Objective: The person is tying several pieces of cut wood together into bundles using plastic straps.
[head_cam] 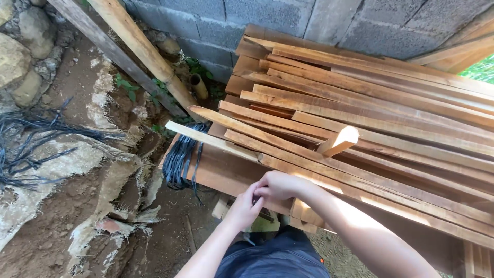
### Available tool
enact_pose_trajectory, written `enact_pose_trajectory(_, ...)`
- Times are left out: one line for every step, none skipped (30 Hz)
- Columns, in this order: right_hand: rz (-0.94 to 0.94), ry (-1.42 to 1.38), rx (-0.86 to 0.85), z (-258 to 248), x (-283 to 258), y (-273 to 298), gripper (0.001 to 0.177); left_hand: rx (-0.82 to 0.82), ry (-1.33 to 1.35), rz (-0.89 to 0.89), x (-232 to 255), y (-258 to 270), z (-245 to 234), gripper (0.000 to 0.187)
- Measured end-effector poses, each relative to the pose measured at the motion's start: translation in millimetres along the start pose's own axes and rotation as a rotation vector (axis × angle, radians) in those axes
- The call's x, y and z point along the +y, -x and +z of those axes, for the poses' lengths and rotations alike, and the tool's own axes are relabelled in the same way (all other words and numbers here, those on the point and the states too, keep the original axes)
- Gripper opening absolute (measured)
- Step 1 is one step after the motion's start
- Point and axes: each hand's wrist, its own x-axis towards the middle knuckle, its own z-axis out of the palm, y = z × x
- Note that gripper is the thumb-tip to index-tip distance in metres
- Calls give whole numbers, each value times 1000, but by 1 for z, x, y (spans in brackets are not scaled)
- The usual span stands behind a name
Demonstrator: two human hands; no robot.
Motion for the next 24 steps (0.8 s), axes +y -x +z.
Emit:
enact_pose_trajectory(0,0,-1,-3,13,-4,26,0,1,-1,1,-2,2,50)
enact_pose_trajectory(47,-114,-1,-7,27,-7,24,20,49,-29,4,-4,5,37)
enact_pose_trajectory(94,-227,-1,-12,42,-11,23,40,97,-57,6,-8,9,26)
enact_pose_trajectory(96,-228,-4,-23,40,-2,23,39,99,-60,-4,-13,16,26)
enact_pose_trajectory(159,-338,13,-35,39,8,21,81,98,-46,-14,-20,25,23)
enact_pose_trajectory(223,-445,27,-47,37,18,24,123,99,-35,-23,-25,34,28)
enact_pose_trajectory(227,-446,20,-45,46,16,24,122,104,-41,-31,-27,42,28)
enact_pose_trajectory(255,-424,27,-47,56,13,22,96,131,-100,-39,-32,49,23)
enact_pose_trajectory(282,-403,34,-49,66,10,20,70,157,-159,-46,-38,57,23)
enact_pose_trajectory(285,-402,27,-41,73,3,20,70,161,-165,-47,-44,63,23)
enact_pose_trajectory(266,-358,-21,-34,80,-3,19,23,384,-194,-49,-51,68,31)
enact_pose_trajectory(243,-313,-69,-28,86,-12,18,-19,604,-219,-51,-59,72,40)
enact_pose_trajectory(242,-312,-75,-25,91,-20,18,-15,606,-224,-52,-63,76,40)
enact_pose_trajectory(225,-264,-49,-23,96,-27,15,35,632,-249,-52,-68,80,33)
enact_pose_trajectory(208,-216,-23,-22,102,-35,12,85,657,-274,-53,-73,84,29)
enact_pose_trajectory(208,-213,-32,-27,108,-37,12,89,663,-281,-56,-77,86,29)
enact_pose_trajectory(54,-183,244,-32,114,-39,14,216,609,-318,-60,-81,88,30)
enact_pose_trajectory(-95,-148,521,-37,122,-41,23,339,554,-356,-64,-87,92,31)
enact_pose_trajectory(-94,-145,513,-41,130,-49,23,341,561,-361,-75,-90,98,31)
enact_pose_trajectory(-37,-202,717,-44,137,-55,23,456,846,-511,-86,-92,106,28)
enact_pose_trajectory(20,-256,921,-46,145,-61,23,570,1132,-661,-97,-94,114,30)
enact_pose_trajectory(22,-251,913,-45,155,-69,23,571,1139,-667,-118,-97,133,30)
enact_pose_trajectory(193,-249,751,-44,166,-77,32,731,1239,-699,-139,-100,152,30)
enact_pose_trajectory(360,-243,583,-43,175,-84,41,896,1335,-731,-161,-102,171,32)
